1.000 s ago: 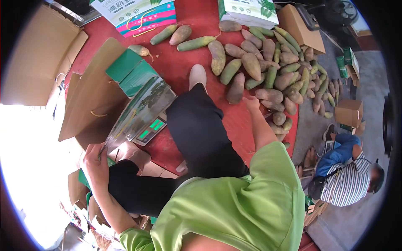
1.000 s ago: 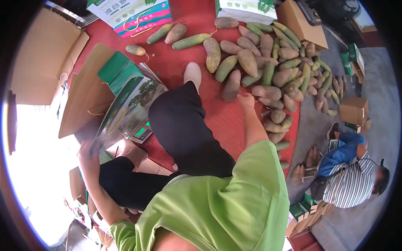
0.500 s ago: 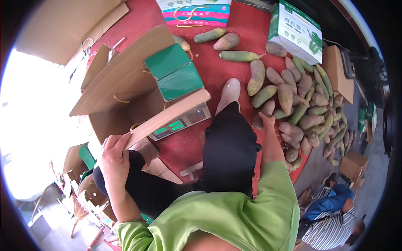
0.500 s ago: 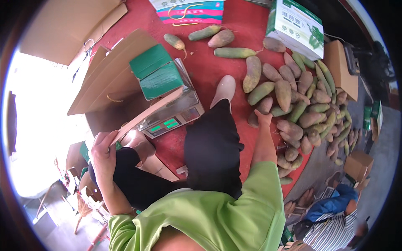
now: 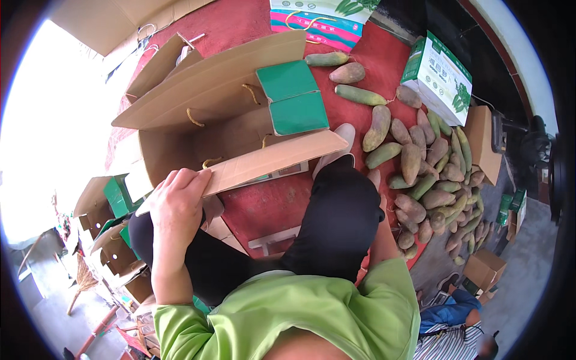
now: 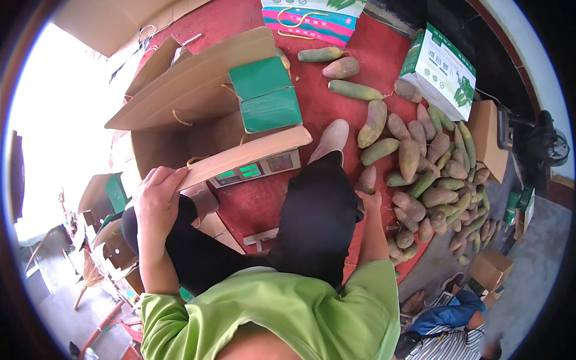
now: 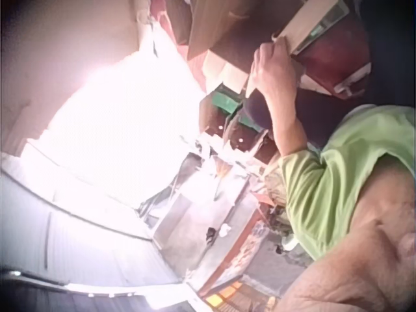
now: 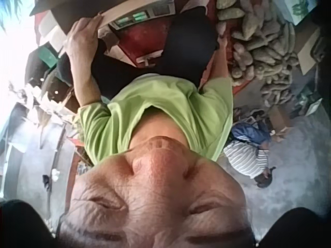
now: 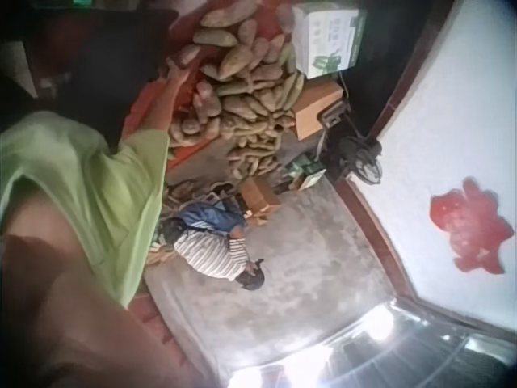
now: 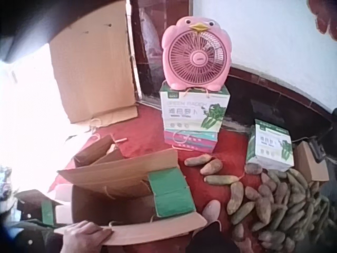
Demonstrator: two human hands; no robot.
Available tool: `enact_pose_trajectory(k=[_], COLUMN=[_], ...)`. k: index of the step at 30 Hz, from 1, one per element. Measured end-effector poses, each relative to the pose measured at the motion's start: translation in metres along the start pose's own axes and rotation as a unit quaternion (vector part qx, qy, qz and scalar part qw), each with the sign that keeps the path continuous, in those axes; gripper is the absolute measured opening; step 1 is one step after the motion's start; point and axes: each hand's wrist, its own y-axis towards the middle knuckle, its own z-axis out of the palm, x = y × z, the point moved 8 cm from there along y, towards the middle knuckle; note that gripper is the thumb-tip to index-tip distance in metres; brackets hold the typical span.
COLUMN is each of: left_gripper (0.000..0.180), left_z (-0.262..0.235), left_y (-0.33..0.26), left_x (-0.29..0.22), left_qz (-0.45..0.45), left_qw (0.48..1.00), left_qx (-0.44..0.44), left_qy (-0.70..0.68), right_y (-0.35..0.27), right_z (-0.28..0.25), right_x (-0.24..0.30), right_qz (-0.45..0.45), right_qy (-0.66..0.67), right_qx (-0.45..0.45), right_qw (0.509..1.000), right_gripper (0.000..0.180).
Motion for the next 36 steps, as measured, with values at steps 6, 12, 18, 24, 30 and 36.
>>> enact_pose_trajectory(k=[6,12,18,24,30,36], left_gripper=[0.027,0.028,0.027,0.023,0.019,0.023], left_z=[-0.001,0.002,0.005,0.009,0.007,0.005], left_y=[-0.005,-0.014,-0.020,-0.019,-0.017,-0.015], left_x=[0.002,0.007,0.009,0.010,0.007,0.007], left_qz=[0.015,0.021,0.040,0.049,0.061,0.036], left_qw=[1.000,1.000,0.999,0.998,0.997,0.999], left_qx=[-0.005,0.004,-0.016,-0.003,0.012,0.021], left_qy=[-0.001,0.014,0.033,0.049,0.048,0.013], right_y=[-0.006,-0.138,-0.302,-0.394,-0.393,-0.368], right_z=[-0.053,-0.117,-0.112,0.003,0.130,0.194], right_x=[0.076,0.295,0.449,0.511,0.500,0.460], right_qz=[-0.152,-0.380,-0.543,-0.674,-0.636,-0.583], right_qy=[0.090,0.143,0.068,-0.148,-0.437,-0.587], right_qx=[0.033,0.128,0.222,0.283,0.269,0.274], right_qw=[0.984,0.905,0.807,0.666,0.577,0.490], right_gripper=[0.081,0.080,0.085,0.069,0.073,0.065])
